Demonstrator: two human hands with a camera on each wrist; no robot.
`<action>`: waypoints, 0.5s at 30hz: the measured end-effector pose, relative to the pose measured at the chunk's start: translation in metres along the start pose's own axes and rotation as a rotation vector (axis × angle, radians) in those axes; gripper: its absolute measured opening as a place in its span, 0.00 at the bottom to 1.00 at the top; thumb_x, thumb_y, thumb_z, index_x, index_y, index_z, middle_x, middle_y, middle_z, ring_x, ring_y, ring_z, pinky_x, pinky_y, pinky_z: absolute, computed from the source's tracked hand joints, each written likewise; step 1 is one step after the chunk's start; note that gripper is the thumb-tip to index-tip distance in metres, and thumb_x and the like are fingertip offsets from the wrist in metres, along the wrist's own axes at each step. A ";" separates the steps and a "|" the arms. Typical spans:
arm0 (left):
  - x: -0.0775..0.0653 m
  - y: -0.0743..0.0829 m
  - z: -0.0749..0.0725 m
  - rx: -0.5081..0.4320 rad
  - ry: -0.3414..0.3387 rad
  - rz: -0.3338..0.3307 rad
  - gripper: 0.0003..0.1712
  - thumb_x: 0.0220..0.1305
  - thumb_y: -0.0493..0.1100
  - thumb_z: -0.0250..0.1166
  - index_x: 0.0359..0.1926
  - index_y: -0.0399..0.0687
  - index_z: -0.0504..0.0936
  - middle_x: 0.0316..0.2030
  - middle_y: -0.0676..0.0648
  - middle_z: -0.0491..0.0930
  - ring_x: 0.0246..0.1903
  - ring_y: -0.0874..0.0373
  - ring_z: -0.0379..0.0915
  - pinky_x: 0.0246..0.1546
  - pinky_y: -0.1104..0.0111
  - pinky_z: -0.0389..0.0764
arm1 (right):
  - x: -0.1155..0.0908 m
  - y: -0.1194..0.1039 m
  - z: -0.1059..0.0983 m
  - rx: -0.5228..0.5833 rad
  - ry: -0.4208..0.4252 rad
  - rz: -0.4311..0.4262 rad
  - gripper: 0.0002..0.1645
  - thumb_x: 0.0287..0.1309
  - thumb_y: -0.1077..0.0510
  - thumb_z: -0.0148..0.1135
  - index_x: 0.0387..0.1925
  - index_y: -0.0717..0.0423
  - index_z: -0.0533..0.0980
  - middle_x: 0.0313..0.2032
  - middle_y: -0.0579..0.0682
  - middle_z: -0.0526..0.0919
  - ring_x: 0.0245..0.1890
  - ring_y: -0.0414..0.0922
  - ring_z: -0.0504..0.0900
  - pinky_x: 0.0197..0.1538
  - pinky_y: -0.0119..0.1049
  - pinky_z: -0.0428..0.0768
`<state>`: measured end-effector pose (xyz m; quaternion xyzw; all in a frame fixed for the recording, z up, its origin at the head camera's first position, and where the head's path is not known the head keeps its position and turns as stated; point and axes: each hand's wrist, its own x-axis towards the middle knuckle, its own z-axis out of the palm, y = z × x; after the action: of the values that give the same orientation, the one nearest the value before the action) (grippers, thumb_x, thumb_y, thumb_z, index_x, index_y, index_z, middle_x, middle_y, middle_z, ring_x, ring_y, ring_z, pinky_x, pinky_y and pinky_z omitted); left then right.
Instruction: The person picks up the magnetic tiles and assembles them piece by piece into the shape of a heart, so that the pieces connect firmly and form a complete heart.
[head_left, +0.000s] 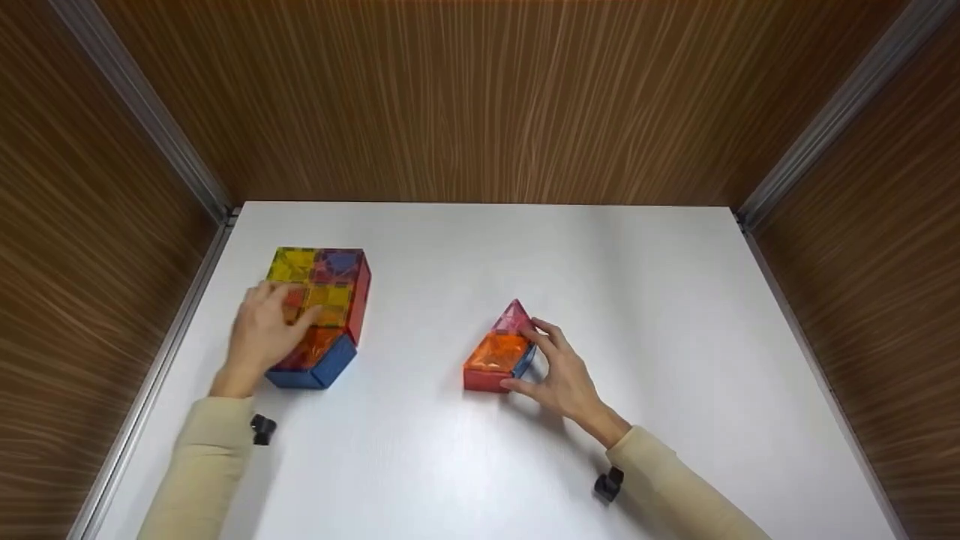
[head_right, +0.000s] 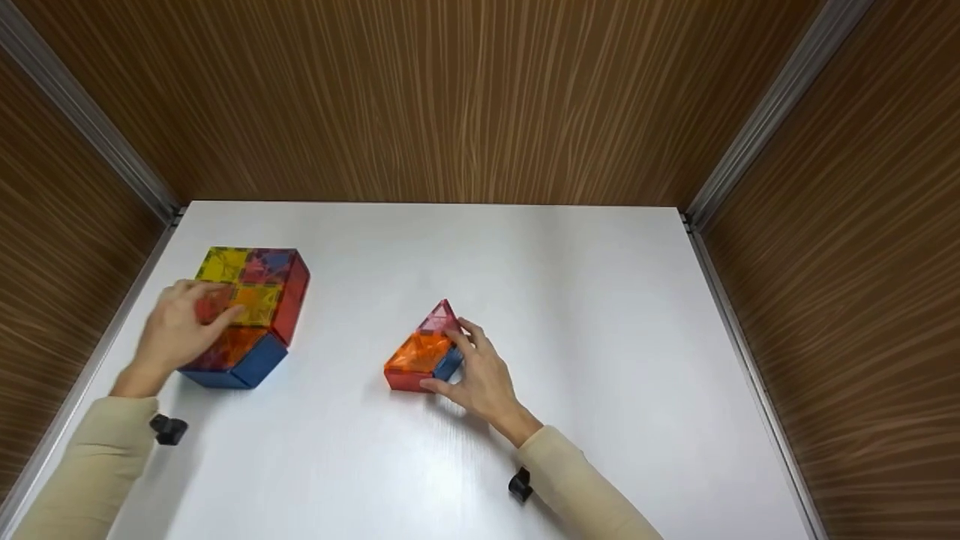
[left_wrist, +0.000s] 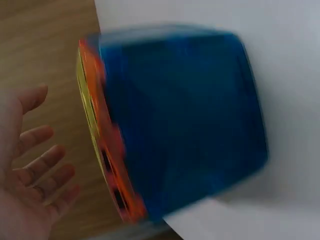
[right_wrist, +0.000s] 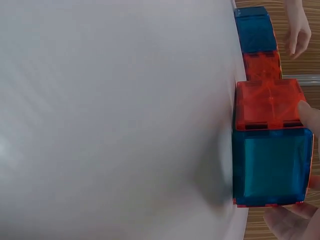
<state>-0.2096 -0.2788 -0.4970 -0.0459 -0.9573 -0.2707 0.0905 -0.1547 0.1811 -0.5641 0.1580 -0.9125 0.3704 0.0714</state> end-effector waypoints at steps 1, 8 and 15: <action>-0.001 -0.007 -0.004 0.000 0.001 -0.009 0.32 0.71 0.52 0.70 0.64 0.33 0.78 0.61 0.27 0.74 0.60 0.30 0.69 0.62 0.35 0.73 | 0.001 0.000 0.000 0.013 -0.007 0.000 0.54 0.47 0.39 0.85 0.73 0.51 0.73 0.74 0.55 0.70 0.67 0.61 0.80 0.64 0.60 0.83; -0.010 -0.043 -0.011 -0.023 -0.043 -0.066 0.37 0.71 0.54 0.69 0.68 0.29 0.74 0.63 0.23 0.69 0.61 0.26 0.66 0.65 0.32 0.71 | 0.011 -0.001 0.004 0.069 -0.050 0.019 0.53 0.46 0.43 0.86 0.73 0.49 0.74 0.74 0.55 0.71 0.69 0.61 0.78 0.68 0.62 0.79; -0.012 -0.051 -0.006 -0.067 -0.065 -0.093 0.40 0.73 0.56 0.67 0.72 0.30 0.72 0.65 0.22 0.68 0.60 0.24 0.70 0.66 0.32 0.72 | 0.019 0.000 0.007 0.088 -0.050 0.004 0.52 0.45 0.43 0.87 0.72 0.48 0.74 0.73 0.55 0.72 0.68 0.60 0.79 0.67 0.60 0.81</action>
<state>-0.2043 -0.3257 -0.5202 -0.0131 -0.9512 -0.3048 0.0450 -0.1727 0.1715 -0.5642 0.1683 -0.8972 0.4062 0.0408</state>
